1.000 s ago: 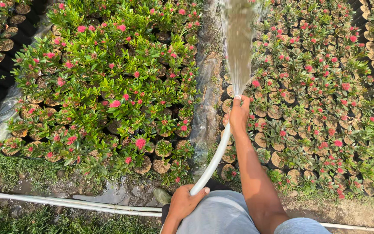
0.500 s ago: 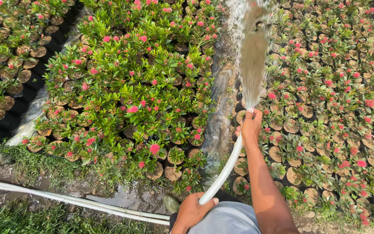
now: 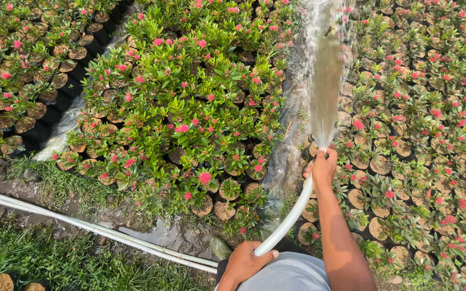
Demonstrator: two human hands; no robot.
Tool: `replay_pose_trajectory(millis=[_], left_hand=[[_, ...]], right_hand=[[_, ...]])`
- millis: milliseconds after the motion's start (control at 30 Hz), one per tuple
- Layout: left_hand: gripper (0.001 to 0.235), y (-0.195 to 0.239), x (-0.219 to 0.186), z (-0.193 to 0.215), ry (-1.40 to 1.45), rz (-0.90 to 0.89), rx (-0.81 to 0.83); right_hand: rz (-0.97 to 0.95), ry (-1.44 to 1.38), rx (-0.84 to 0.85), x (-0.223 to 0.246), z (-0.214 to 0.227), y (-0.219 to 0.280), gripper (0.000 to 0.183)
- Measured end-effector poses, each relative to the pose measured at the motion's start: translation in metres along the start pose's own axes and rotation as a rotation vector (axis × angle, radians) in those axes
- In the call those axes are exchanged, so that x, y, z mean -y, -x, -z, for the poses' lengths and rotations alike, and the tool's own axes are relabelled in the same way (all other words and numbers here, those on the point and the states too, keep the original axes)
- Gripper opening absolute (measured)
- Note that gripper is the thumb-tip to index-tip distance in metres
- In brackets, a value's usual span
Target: The person waters rows of potted plants by holding a hose and directing the stream of water over them.
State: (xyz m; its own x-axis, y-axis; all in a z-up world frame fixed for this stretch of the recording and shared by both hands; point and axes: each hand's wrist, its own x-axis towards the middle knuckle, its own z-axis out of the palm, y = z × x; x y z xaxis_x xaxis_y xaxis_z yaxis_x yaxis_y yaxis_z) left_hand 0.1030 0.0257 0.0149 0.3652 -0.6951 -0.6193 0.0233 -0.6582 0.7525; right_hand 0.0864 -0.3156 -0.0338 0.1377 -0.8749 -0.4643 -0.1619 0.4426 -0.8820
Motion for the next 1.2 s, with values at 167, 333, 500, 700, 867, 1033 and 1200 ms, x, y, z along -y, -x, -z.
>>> replay_pose_trajectory(millis=[167, 333, 500, 700, 867, 1033, 1200], left_hand=[[0.052, 0.008, 0.003, 0.001, 0.018, 0.023, 0.027], [0.053, 0.012, -0.006, 0.002, 0.018, -0.002, 0.022], [0.053, 0.016, -0.015, 0.005, 0.014, -0.017, 0.049], [0.054, 0.016, -0.023, 0.005, -0.020, -0.030, 0.056], [0.055, 0.015, -0.024, 0.002, -0.014, -0.045, 0.032], [0.056, 0.015, -0.025, 0.002, -0.029, -0.035, 0.026], [0.055, 0.016, -0.027, 0.004, -0.018, -0.060, 0.025]], right_hand=[[-0.049, -0.066, 0.033, -0.016, 0.008, -0.003, 0.017], [-0.026, -0.052, 0.039, 0.001, 0.012, 0.002, 0.016], [0.022, -0.116, 0.063, 0.025, 0.008, 0.017, 0.017], [0.074, -0.094, 0.052, 0.049, 0.009, 0.028, 0.017], [0.121, -0.114, 0.092, 0.059, 0.010, 0.027, 0.017], [0.156, -0.139, 0.098, 0.064, 0.009, 0.032, 0.017], [0.134, -0.153, 0.092, 0.069, 0.008, 0.038, 0.018]])
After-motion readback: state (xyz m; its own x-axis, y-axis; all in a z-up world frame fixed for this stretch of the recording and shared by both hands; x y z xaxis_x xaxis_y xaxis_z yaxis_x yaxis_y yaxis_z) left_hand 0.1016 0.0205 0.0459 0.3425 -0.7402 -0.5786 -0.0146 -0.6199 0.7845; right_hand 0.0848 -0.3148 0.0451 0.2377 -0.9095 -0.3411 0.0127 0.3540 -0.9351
